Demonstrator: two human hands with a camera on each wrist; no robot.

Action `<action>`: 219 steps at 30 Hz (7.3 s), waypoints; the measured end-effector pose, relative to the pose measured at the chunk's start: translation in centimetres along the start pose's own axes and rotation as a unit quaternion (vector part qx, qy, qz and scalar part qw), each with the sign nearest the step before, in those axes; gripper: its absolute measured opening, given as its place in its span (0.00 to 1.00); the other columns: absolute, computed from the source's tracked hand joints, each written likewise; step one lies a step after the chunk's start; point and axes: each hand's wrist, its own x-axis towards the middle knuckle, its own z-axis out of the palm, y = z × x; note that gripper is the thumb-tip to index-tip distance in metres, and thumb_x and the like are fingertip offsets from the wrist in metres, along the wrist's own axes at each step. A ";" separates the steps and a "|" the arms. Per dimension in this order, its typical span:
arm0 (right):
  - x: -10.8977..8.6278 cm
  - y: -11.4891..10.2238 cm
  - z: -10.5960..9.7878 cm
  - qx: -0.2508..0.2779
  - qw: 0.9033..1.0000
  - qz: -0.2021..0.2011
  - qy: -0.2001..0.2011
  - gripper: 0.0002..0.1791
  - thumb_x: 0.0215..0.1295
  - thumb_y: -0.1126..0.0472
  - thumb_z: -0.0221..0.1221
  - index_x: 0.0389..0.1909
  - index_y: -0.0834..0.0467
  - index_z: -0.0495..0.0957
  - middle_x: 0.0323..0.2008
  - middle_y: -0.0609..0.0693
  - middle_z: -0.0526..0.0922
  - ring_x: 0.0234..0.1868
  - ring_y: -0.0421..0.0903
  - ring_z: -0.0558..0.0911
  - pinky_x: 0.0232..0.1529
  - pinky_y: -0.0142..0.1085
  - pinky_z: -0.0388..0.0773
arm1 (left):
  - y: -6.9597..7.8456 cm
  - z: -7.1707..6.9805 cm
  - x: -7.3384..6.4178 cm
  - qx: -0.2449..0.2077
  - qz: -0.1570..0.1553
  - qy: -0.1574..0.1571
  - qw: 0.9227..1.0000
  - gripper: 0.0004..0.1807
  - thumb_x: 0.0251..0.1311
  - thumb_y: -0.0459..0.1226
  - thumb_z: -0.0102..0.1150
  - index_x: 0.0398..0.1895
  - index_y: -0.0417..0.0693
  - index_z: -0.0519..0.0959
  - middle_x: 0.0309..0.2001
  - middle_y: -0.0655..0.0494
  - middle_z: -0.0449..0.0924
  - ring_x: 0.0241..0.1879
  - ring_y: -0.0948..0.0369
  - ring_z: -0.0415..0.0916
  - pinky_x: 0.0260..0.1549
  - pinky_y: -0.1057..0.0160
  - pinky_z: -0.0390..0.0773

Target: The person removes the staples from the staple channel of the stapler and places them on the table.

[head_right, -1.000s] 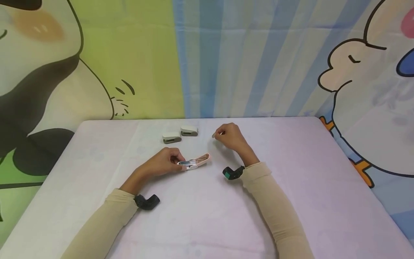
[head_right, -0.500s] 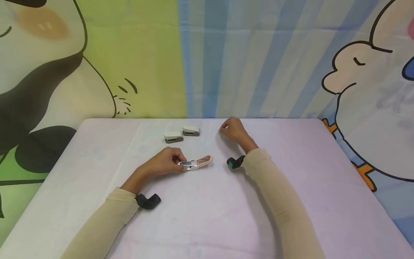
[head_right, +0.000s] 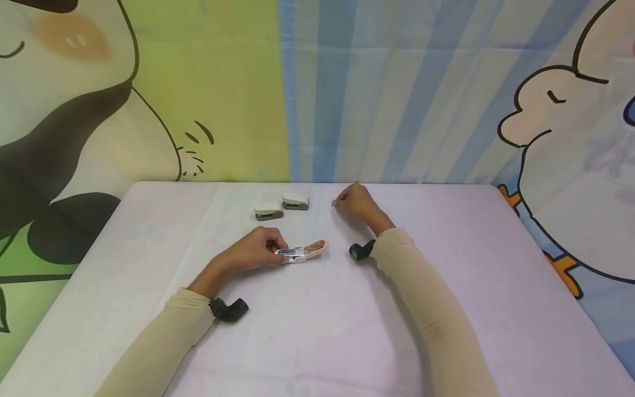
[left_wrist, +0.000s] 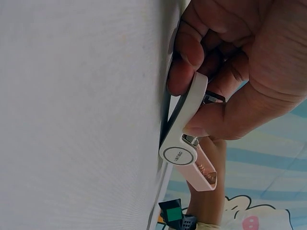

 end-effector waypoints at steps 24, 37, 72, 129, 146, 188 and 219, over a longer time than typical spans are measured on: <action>-3.7 -0.5 -0.6 0.009 0.990 -0.129 -0.061 0.13 0.71 0.54 0.57 0.46 0.58 0.84 0.39 0.50 0.83 0.30 0.46 0.76 0.31 0.40 0.73 | 0.2 0.1 -0.1 0.006 0.001 0.003 1.000 0.08 0.51 0.32 0.70 0.35 0.43 0.83 0.30 0.55 0.78 0.29 0.61 0.71 0.29 0.64 0.71; -7.7 -3.9 -0.3 0.031 0.950 -0.231 -0.207 0.16 0.61 0.58 0.67 0.50 0.55 0.82 0.38 0.44 0.80 0.32 0.45 0.77 0.29 0.35 0.73 | 0.5 0.0 -0.1 0.016 -0.001 0.001 1.000 0.08 0.52 0.33 0.70 0.35 0.43 0.83 0.29 0.55 0.78 0.28 0.61 0.70 0.26 0.64 0.70; -9.1 6.4 -9.8 -0.087 0.987 -0.132 -0.010 0.18 0.67 0.65 0.61 0.55 0.66 0.78 0.42 0.57 0.81 0.35 0.50 0.78 0.31 0.41 0.75 | 8.6 6.5 14.6 0.350 0.060 0.010 0.935 0.12 0.69 0.40 0.55 0.49 0.49 0.84 0.43 0.59 0.79 0.39 0.65 0.73 0.35 0.65 0.72; -0.3 -9.9 3.3 0.010 0.960 -0.272 -0.067 0.20 0.68 0.62 0.60 0.60 0.63 0.76 0.54 0.56 0.77 0.41 0.45 0.78 0.42 0.37 0.75 | -1.8 -7.3 4.2 0.230 -0.075 0.077 0.967 0.29 0.54 0.47 0.71 0.54 0.38 0.81 0.46 0.43 0.78 0.48 0.46 0.65 0.47 0.52 0.66; 0.0 -10.9 5.5 -0.080 0.957 -0.265 -0.087 0.21 0.72 0.53 0.55 0.59 0.61 0.76 0.47 0.52 0.80 0.45 0.45 0.78 0.47 0.38 0.73 | -1.3 -5.2 2.3 0.129 0.002 0.124 0.984 0.09 0.61 0.39 0.66 0.32 0.41 0.85 0.30 0.53 0.84 0.29 0.60 0.75 0.32 0.61 0.73; -6.6 -2.3 2.1 0.096 0.967 -0.219 -0.091 0.15 0.65 0.64 0.63 0.51 0.61 0.79 0.39 0.51 0.81 0.34 0.43 0.81 0.35 0.37 0.77 | -0.1 -2.4 1.0 0.078 0.040 0.000 0.996 0.15 0.54 0.34 0.71 0.45 0.40 0.84 0.36 0.56 0.78 0.34 0.60 0.73 0.36 0.62 0.74; -8.6 -6.0 3.7 -0.006 0.946 -0.314 -0.075 0.05 0.65 0.66 0.62 0.39 0.60 0.86 0.34 0.46 0.81 0.34 0.36 0.78 0.35 0.29 0.74 | 1.9 0.3 1.7 0.094 0.090 -0.036 0.991 0.11 0.50 0.33 0.73 0.38 0.44 0.87 0.32 0.59 0.76 0.32 0.62 0.72 0.33 0.63 0.74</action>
